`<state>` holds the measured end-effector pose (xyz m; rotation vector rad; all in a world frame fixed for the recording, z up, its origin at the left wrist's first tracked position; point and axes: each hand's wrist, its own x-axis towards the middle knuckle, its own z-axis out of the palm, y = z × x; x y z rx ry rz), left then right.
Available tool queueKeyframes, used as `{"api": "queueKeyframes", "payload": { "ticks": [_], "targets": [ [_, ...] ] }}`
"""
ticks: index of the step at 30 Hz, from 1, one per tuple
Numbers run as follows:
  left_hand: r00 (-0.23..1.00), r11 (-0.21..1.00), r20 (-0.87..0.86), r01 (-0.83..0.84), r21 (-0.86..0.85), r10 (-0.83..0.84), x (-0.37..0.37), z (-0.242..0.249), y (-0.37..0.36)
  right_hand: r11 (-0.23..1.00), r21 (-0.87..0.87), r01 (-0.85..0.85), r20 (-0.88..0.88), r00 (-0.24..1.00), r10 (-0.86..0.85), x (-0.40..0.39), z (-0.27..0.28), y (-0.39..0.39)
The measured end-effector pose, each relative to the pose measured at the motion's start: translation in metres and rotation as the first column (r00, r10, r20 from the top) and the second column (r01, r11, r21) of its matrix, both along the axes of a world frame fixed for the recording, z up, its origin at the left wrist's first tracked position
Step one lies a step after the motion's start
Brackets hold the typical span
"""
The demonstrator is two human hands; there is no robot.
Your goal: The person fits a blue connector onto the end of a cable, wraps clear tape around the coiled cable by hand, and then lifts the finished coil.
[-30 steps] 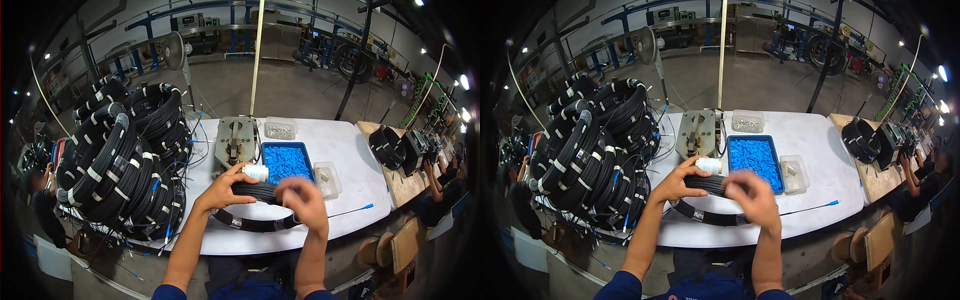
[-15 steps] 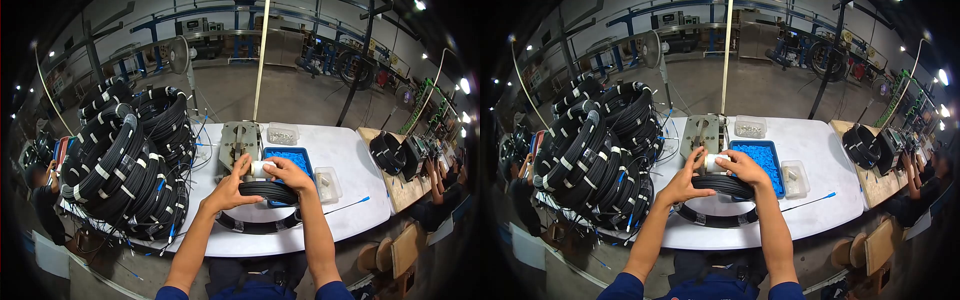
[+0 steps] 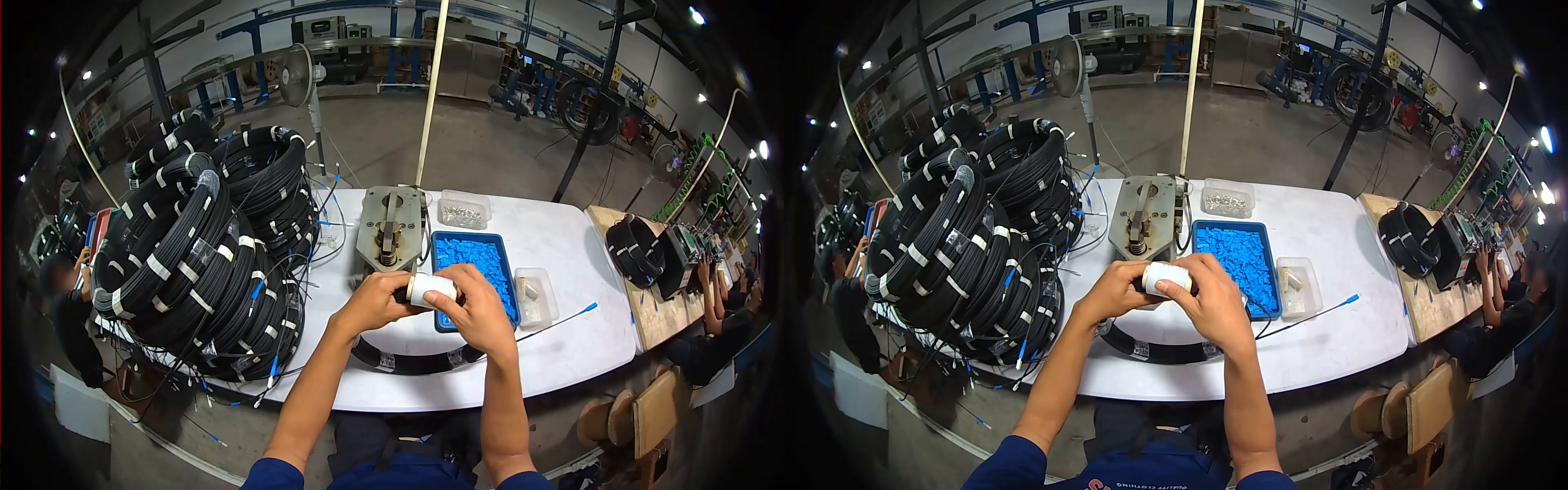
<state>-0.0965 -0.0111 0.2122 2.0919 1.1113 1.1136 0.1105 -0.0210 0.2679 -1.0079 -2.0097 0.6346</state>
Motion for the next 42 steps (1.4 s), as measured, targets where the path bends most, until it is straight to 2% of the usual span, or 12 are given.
{"api": "queueKeyframes", "payload": {
  "ticks": [7,10,15,17,18,23,25,27,29,30,34,42],
  "targets": [
    [1.000,0.999,-0.008,0.029,0.029,-0.029,0.005,0.001,0.000,0.997,0.048,0.054,-0.046,0.998,-0.052,0.001,-0.004,-0.008],
    [0.998,0.995,-0.046,0.049,0.085,-0.045,0.004,0.000,0.006,0.990,-0.143,-0.018,-0.174,0.985,-0.007,0.000,0.002,-0.015],
    [0.999,0.999,0.001,0.045,0.024,-0.045,0.001,0.001,0.009,0.997,-0.072,0.005,-0.366,0.930,-0.032,-0.006,-0.044,-0.014],
    [0.999,0.999,0.009,0.037,0.034,-0.037,0.002,0.001,0.009,0.984,-0.084,0.160,-0.499,0.847,-0.181,-0.014,-0.055,-0.022],
    [0.999,0.999,0.010,0.040,0.029,-0.040,0.002,0.002,0.009,0.950,-0.312,-0.019,-0.587,0.790,-0.177,-0.011,-0.060,-0.027],
    [0.999,0.999,-0.010,0.049,0.003,-0.049,0.004,0.005,0.010,0.906,-0.419,0.060,-0.619,0.711,-0.333,-0.025,-0.062,-0.044],
    [0.999,0.999,0.004,0.053,0.003,-0.053,0.005,0.004,0.011,0.894,-0.442,-0.078,-0.742,0.591,-0.316,-0.030,-0.072,-0.042],
    [0.999,0.999,-0.004,0.052,-0.013,-0.052,0.005,0.007,0.009,0.864,-0.499,-0.073,-0.711,0.604,-0.360,-0.027,-0.074,-0.042],
    [0.997,0.997,0.002,0.072,-0.005,-0.072,0.000,-0.001,0.013,0.767,-0.613,-0.190,-0.564,0.784,-0.257,-0.015,-0.075,-0.037],
    [0.996,0.996,0.008,0.094,0.007,-0.094,-0.001,-0.002,0.014,0.821,-0.564,-0.094,-0.445,0.871,-0.206,-0.011,-0.080,-0.034],
    [0.988,0.986,-0.030,0.150,-0.071,-0.153,-0.004,0.007,0.013,0.870,-0.486,-0.079,-0.292,0.953,-0.077,-0.003,-0.083,-0.025],
    [0.944,0.946,-0.062,0.320,-0.053,-0.323,-0.014,0.010,0.020,0.961,-0.271,-0.058,-0.267,0.964,-0.017,-0.008,-0.117,0.000]
  ]
}}
